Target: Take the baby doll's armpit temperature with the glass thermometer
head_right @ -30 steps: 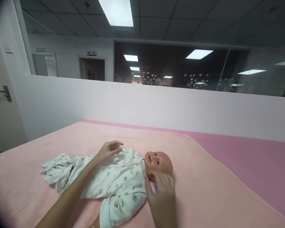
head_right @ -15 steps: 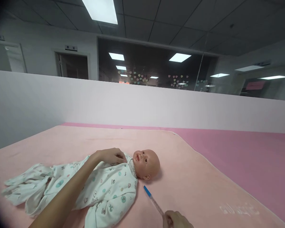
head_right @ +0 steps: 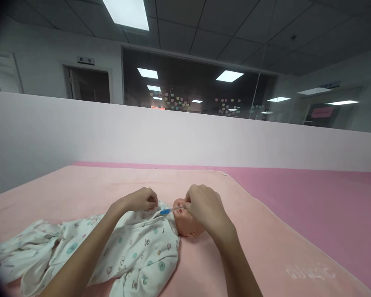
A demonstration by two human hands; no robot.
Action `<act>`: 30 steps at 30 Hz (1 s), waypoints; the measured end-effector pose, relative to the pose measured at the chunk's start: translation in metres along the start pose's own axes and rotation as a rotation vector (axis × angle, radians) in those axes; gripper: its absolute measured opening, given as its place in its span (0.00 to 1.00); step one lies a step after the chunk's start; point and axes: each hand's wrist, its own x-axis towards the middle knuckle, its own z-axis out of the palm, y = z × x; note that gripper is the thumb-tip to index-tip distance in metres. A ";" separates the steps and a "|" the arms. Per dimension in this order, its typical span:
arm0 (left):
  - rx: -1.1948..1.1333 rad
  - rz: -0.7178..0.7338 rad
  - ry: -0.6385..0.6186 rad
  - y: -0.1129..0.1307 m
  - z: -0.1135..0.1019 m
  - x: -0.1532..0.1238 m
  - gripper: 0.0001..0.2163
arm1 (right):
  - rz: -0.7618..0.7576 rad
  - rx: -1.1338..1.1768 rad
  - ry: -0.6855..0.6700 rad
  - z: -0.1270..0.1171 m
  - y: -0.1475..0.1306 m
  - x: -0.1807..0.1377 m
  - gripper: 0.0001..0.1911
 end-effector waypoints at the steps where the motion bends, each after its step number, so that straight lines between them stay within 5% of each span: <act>1: 0.016 0.005 -0.004 0.001 -0.003 -0.002 0.07 | -0.030 -0.001 -0.013 0.003 -0.003 0.008 0.12; 8: -0.058 -0.047 -0.268 0.003 -0.004 -0.003 0.09 | -0.146 0.033 -0.104 0.010 -0.018 0.048 0.07; 13: 0.073 -0.112 -0.173 0.004 0.007 0.002 0.11 | -0.163 0.076 -0.178 0.015 -0.012 0.055 0.07; 19: 0.106 0.118 0.103 0.023 -0.002 -0.001 0.08 | -0.179 0.020 -0.163 0.011 -0.005 0.050 0.04; 27: -0.064 0.101 0.066 0.033 -0.011 -0.009 0.07 | -0.205 -0.077 -0.015 0.032 -0.026 0.062 0.05; 30: -0.085 0.081 0.072 0.034 -0.012 -0.010 0.06 | -0.189 -0.119 -0.072 0.039 -0.034 0.064 0.06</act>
